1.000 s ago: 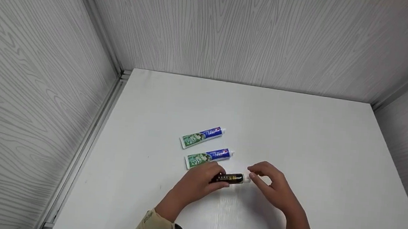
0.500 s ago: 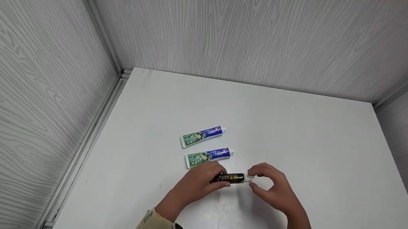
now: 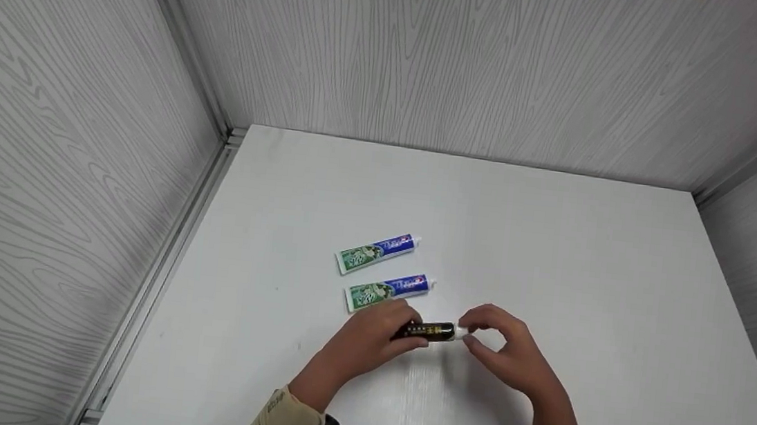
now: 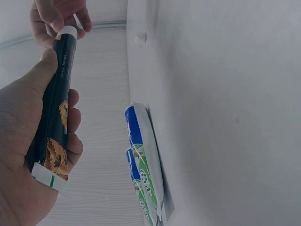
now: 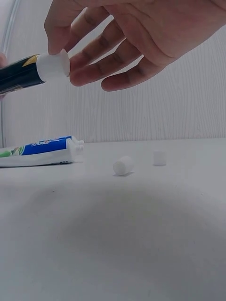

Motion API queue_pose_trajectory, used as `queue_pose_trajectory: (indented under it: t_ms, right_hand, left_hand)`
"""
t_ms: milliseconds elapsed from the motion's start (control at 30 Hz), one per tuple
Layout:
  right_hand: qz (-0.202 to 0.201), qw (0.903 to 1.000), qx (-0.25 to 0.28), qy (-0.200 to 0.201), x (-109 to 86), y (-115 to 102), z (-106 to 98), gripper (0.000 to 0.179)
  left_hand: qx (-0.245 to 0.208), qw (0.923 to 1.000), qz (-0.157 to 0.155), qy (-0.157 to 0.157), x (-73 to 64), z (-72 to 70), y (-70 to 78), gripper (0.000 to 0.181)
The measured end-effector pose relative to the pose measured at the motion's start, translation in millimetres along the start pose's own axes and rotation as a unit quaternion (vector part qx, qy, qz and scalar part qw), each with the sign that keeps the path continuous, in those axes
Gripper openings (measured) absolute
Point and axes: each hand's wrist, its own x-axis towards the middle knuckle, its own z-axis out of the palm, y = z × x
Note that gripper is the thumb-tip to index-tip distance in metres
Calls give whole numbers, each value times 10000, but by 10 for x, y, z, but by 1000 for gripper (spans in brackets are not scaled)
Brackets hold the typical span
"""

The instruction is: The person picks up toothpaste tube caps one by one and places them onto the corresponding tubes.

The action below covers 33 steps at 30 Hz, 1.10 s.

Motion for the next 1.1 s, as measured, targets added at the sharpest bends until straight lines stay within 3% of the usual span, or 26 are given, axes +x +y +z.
queue_pose_trajectory:
  t_ms: [300, 733, 1100]
  right_hand:
    - [636, 9977, -142, -180, -13, 29, 12, 14]
    - [1175, 9925, -75, -322, -34, 53, 28, 18]
    - [1302, 9905, -33, -433, -25, 80, 23, 26]
  left_hand:
    - [11, 10000, 68, -3, -8, 18, -3, 33]
    - [-4, 9997, 238, 104, 1, 33, 4, 30]
    - [-66, 9997, 222, 93, 3, 47, 6, 32]
